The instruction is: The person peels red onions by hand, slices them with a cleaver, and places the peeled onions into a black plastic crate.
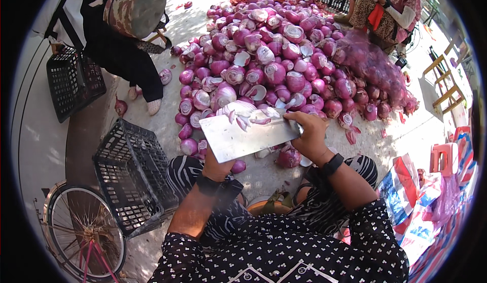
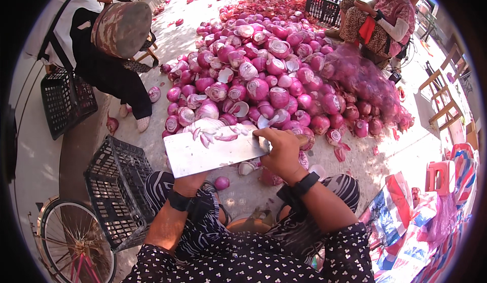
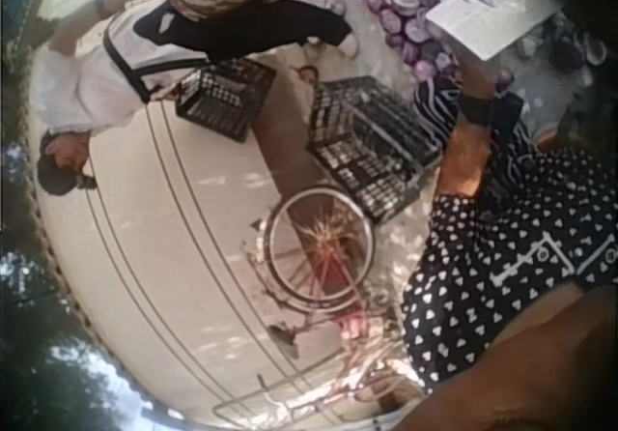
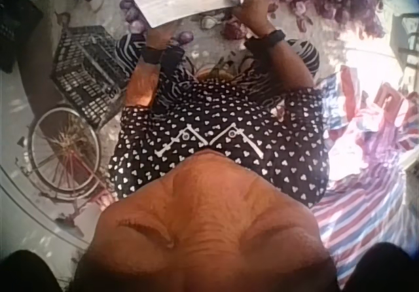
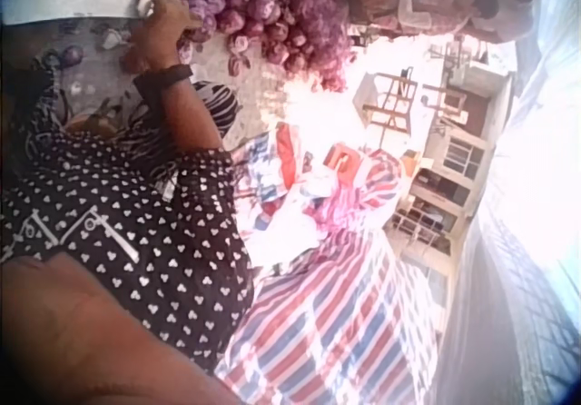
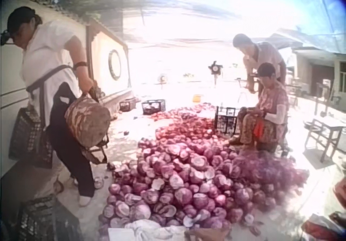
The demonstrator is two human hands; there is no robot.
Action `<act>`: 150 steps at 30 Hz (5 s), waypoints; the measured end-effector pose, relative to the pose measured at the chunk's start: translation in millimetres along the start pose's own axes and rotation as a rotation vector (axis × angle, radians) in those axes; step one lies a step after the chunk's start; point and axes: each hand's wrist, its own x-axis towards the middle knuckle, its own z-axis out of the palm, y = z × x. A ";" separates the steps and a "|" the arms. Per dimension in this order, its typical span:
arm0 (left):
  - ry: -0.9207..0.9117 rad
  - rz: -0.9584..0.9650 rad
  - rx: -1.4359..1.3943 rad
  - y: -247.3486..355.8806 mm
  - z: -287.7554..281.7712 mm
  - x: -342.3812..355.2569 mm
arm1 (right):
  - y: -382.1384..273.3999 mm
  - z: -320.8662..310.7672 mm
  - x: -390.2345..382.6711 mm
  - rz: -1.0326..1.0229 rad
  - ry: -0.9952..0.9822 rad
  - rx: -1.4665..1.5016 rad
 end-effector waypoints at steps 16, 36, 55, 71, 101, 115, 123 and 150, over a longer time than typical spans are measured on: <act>-0.032 -0.305 -0.875 21.0 -4.5 -2.0 | -11.9 -3.2 11.1 -0.185 -0.002 0.065; -0.123 -0.315 -1.000 -0.2 -1.1 1.6 | -13.3 -10.4 -1.3 -0.087 -0.005 0.106; -0.141 -0.382 -0.676 5.1 -2.9 6.0 | 4.4 -0.8 1.0 0.111 -0.018 -0.029; -0.008 -0.319 -0.970 28.1 7.1 16.4 | -3.3 7.2 -0.6 0.469 -0.066 0.274; 0.037 -0.302 -1.053 20.8 5.9 10.1 | -0.8 4.9 1.2 -0.034 0.056 0.030; -0.113 -0.301 -1.034 23.4 9.0 12.4 | -9.7 -2.9 -0.6 0.115 0.037 0.269; -0.166 -0.114 -0.515 9.4 10.6 10.6 | -17.8 -15.3 0.4 -0.038 -0.084 0.110; 0.164 0.095 0.102 -15.0 22.1 21.4 | -21.9 -21.0 -2.7 -0.194 -0.074 0.029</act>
